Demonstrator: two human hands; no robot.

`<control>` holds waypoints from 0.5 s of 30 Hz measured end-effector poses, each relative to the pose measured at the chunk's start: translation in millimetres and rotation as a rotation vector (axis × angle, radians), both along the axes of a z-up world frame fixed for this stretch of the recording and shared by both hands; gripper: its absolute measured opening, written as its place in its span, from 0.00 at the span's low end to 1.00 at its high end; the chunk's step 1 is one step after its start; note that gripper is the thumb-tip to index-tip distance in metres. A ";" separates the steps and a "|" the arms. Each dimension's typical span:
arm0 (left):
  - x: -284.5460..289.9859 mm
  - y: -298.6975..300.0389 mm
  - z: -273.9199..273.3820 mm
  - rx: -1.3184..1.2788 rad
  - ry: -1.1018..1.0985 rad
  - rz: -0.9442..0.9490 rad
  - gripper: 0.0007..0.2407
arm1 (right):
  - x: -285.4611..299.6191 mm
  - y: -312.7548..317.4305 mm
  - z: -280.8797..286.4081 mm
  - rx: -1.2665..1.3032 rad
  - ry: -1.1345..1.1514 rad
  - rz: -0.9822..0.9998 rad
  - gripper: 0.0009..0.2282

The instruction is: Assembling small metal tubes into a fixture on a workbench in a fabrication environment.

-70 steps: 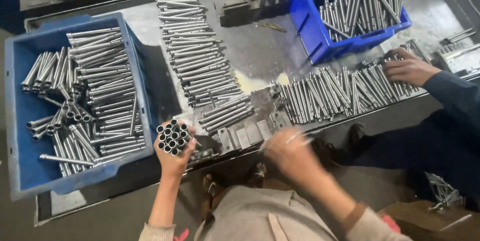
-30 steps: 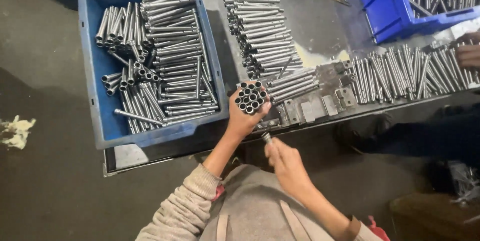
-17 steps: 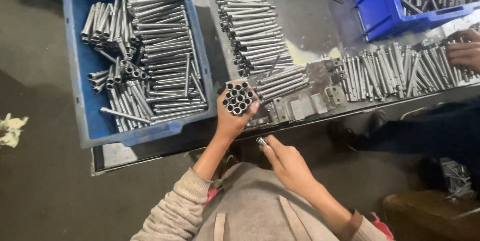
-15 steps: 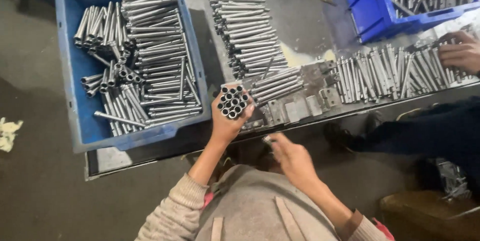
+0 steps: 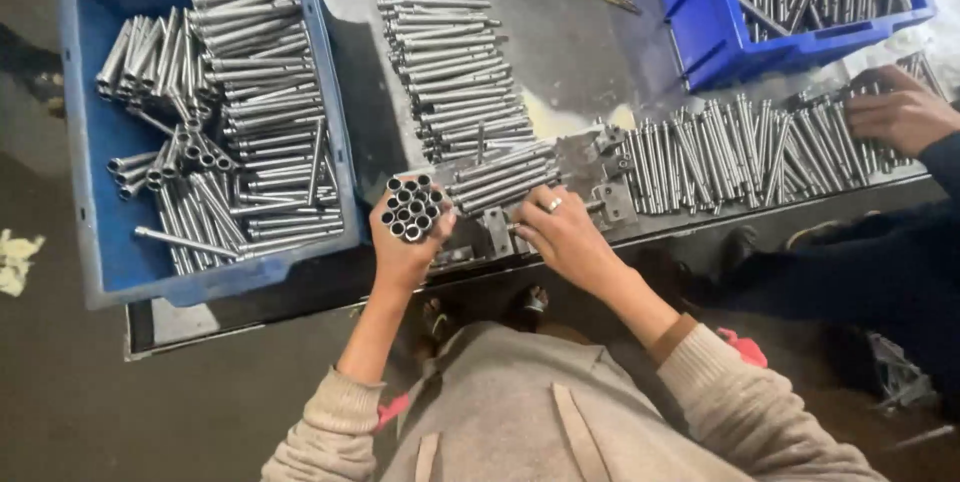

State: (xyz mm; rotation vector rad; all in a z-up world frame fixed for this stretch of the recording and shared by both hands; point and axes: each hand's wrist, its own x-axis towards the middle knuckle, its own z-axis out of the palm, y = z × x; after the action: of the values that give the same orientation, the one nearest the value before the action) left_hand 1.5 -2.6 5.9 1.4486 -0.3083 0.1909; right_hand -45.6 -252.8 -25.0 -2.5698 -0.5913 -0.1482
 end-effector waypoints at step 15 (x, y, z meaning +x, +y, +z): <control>-9.9 -1.7 -3.7 -0.036 0.094 -0.037 0.11 | -68.5 -8.5 62.2 0.229 0.390 0.161 0.05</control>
State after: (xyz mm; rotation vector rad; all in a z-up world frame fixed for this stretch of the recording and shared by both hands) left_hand -8.4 -4.2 2.1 1.4107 -0.2542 0.0976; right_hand -114.1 -261.2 37.2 -2.2347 -0.5885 0.3151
